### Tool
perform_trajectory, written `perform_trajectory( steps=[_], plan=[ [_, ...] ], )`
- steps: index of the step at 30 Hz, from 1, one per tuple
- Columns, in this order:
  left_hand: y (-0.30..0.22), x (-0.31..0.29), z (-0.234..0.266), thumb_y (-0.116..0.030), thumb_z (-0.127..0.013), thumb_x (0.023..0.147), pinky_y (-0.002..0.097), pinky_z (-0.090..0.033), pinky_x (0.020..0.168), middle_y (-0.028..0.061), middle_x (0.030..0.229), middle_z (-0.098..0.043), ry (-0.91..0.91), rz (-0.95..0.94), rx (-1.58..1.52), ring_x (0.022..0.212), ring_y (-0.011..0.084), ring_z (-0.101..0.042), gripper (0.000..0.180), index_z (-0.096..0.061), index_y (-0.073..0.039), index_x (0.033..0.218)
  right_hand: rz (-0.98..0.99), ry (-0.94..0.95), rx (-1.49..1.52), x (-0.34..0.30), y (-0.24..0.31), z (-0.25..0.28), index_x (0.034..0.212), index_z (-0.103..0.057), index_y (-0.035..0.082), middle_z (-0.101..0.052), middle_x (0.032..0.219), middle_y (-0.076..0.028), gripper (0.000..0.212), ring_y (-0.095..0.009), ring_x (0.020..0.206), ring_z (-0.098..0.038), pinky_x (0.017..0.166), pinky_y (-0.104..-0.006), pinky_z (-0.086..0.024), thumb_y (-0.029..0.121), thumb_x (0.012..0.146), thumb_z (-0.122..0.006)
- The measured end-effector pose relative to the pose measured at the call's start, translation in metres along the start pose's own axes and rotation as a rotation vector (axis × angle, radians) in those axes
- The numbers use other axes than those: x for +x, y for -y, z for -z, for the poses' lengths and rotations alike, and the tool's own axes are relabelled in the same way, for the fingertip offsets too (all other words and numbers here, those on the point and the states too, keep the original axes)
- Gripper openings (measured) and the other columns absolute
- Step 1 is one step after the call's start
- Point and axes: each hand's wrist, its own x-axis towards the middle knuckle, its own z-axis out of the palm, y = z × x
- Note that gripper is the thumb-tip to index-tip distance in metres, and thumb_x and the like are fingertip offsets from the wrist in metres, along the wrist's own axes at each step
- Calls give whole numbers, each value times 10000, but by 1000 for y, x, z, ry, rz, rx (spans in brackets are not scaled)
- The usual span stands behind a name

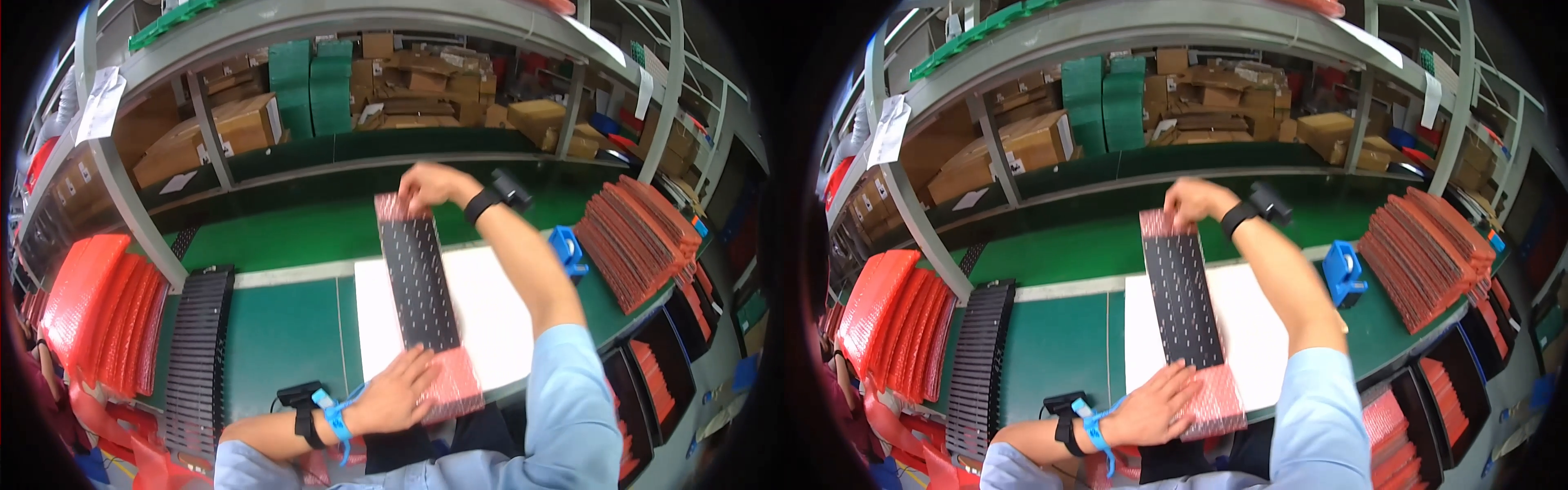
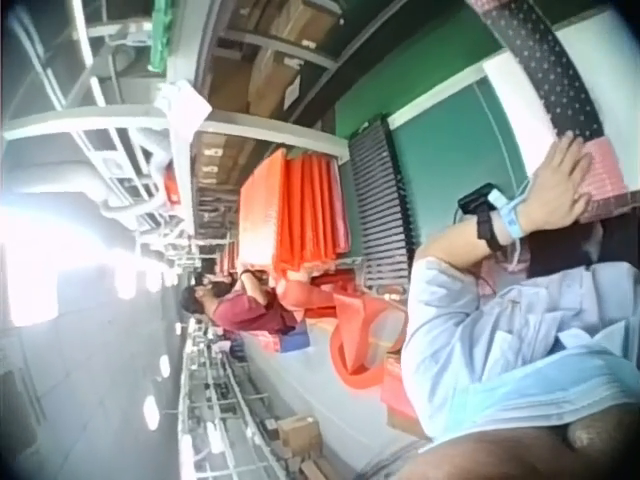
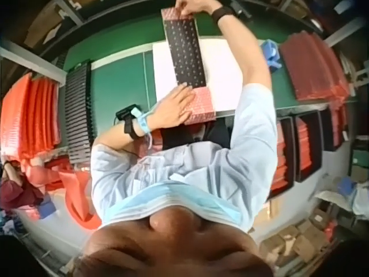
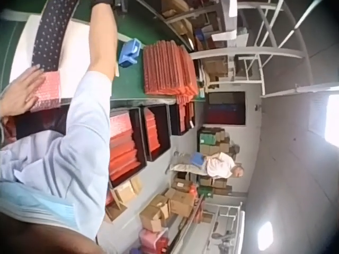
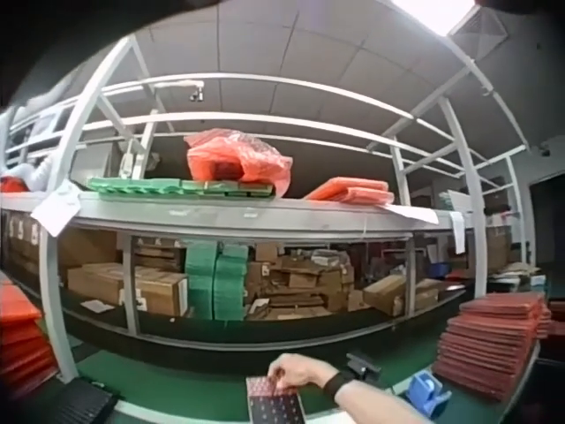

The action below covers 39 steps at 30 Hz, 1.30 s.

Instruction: Wrapping electronic parts in bubble wrap and securing them with tape for shipment.

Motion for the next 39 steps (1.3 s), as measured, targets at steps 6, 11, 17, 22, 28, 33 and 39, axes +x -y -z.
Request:
perform_trajectory(
  steps=[6, 11, 17, 22, 28, 33, 39],
  plan=[
    [6, -9, -24, -157, -558, 861, 427, -319, 1120, 174, 1370, -478, 12, -161, -124, 1306, 368, -412, 481, -506, -21, 1319, 197, -639, -339, -140, 156, 34, 873, -628, 38, -596, 796, -75, 184, -229, 703, -575, 645, -338, -461, -12, 707, -689],
    [4, -27, -30, -105, -541, 859, 425, -336, 1111, 145, 1363, -497, 46, -223, -137, 1300, 348, -428, 454, -523, -32, 1306, 285, -665, -505, -221, 202, -96, 755, -616, 89, -525, 742, -38, 153, -237, 655, -507, 564, -333, -373, 28, 639, -696],
    [-30, -42, -36, -47, -572, 818, 409, -350, 1102, 139, 1328, -533, 54, -215, -181, 1296, 329, -437, 433, -572, -22, 1250, 136, -585, -338, -259, 145, -210, 747, -635, 105, -524, 736, -35, 178, -229, 675, -542, 541, -346, -387, 36, 597, -703],
    [-40, -45, -35, -14, -585, 791, 405, -365, 1088, 126, 1293, -563, -41, -210, -146, 1250, 308, -479, 424, -594, -13, 1215, 61, -438, -220, -254, 149, -201, 815, -616, 112, -542, 774, -31, 219, -226, 737, -567, 636, -340, -388, 53, 625, -707],
    [-47, -33, -25, -63, -614, 778, 375, -431, 984, 105, 1255, -595, 88, -211, -169, 1073, 271, -558, 422, -603, -15, 1197, -26, -14, -95, -244, 138, -172, 899, -558, 112, -545, 800, -34, 303, -236, 808, -579, 738, -354, -353, 96, 657, -739],
    [-45, -20, -20, -130, -641, 768, 363, -453, 910, 104, 1227, -614, 133, -238, -161, 976, 263, -573, 415, -624, -21, 1168, 22, 141, -74, -230, 133, -154, 920, -534, 111, -553, 815, -45, 387, -245, 828, -578, 727, -352, -343, 173, 638, -791],
    [-46, -19, -27, -150, -644, 771, 367, -454, 906, 106, 1180, -637, -10, -229, -199, 965, 259, -580, 365, -653, -32, 1116, -3, 242, -25, -225, 122, -153, 950, -526, 94, -556, 847, -71, 474, -270, 823, -574, 730, -365, -389, 260, 622, -825]
  ],
)
